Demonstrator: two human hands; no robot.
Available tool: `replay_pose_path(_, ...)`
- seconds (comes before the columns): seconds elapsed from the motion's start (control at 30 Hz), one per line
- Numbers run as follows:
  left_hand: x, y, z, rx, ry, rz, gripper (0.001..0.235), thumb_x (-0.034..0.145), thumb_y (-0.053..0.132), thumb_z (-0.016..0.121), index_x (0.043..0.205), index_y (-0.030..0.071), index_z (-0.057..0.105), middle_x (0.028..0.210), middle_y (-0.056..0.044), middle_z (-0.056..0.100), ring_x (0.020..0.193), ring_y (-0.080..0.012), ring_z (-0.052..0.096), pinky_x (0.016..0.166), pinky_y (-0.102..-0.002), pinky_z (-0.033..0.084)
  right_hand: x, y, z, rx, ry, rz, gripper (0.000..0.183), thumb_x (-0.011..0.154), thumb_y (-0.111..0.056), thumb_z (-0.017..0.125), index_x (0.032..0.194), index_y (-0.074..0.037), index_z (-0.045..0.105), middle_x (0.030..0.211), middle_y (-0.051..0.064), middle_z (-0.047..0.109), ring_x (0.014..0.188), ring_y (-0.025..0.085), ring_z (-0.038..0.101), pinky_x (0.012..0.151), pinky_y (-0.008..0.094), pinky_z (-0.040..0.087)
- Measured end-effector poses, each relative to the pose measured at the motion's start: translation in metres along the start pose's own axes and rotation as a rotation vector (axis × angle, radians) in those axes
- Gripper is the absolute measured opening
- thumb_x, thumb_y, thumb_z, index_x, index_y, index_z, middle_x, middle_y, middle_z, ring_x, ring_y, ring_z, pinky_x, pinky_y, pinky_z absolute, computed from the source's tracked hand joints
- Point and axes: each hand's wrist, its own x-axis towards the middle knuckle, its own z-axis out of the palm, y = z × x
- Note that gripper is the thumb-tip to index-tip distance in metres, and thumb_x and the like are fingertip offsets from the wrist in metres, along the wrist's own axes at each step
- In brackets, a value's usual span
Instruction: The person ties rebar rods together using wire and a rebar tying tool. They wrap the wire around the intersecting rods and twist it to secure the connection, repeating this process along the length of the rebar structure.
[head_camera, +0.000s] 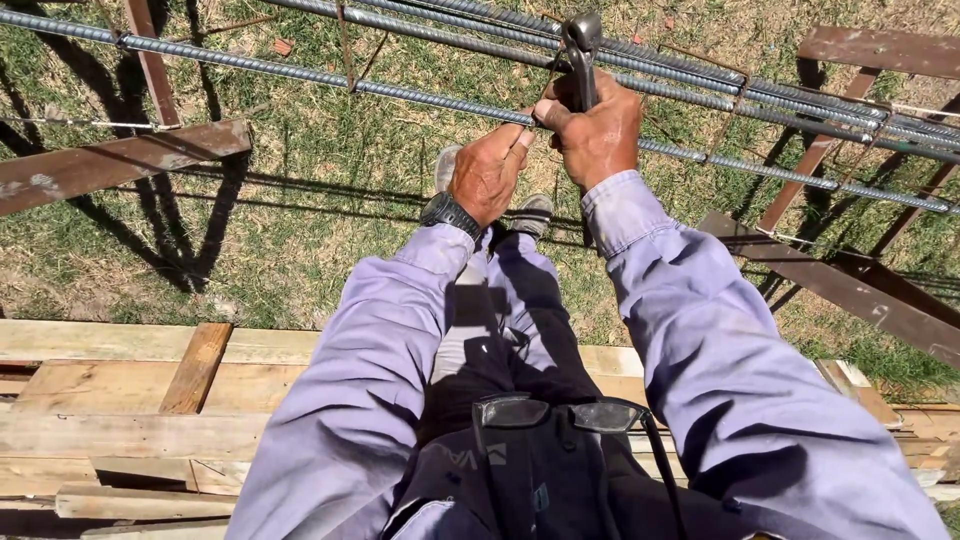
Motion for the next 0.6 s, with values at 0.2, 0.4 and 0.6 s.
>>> replay_pose_path(0.2,0.0,-0.019,0.014,0.145,0.107,0.121,0.033,0.104,0.029,0.052,0.077,0.011,0.05,0.06,-0.007,0.049,0.05,-0.0299,0.046,0.05,-0.044,0.034,-0.006,-0.006,-0.003,0.067,-0.018,-0.013,0.017,0.081,-0.002,0.079,0.096,-0.006,0.071,0.079,0.005,0.069,0.055,0.014,0.058,0.04,0.029,0.048)
replay_pose_path(0.4,0.001,-0.015,0.016,0.144,0.189,0.245,0.033,0.104,0.02,0.054,0.075,0.009,0.044,0.061,-0.008,0.04,0.052,-0.0261,0.037,0.05,-0.043,0.031,-0.004,0.002,-0.009,0.236,-0.013,-0.038,0.014,0.094,-0.017,0.071,0.106,-0.009,0.071,0.087,0.008,0.071,0.072,0.016,0.07,0.042,0.024,0.052)
replay_pose_path(0.6,-0.001,-0.01,0.014,0.138,0.208,0.273,0.019,0.105,0.019,0.051,0.096,0.006,0.061,0.071,-0.009,0.059,0.057,-0.0272,0.056,0.052,-0.042,0.046,-0.007,-0.028,-0.02,0.413,-0.176,0.142,0.018,0.095,-0.029,0.067,0.092,-0.012,0.064,0.084,0.014,0.074,0.059,0.015,0.065,0.044,0.019,0.047)
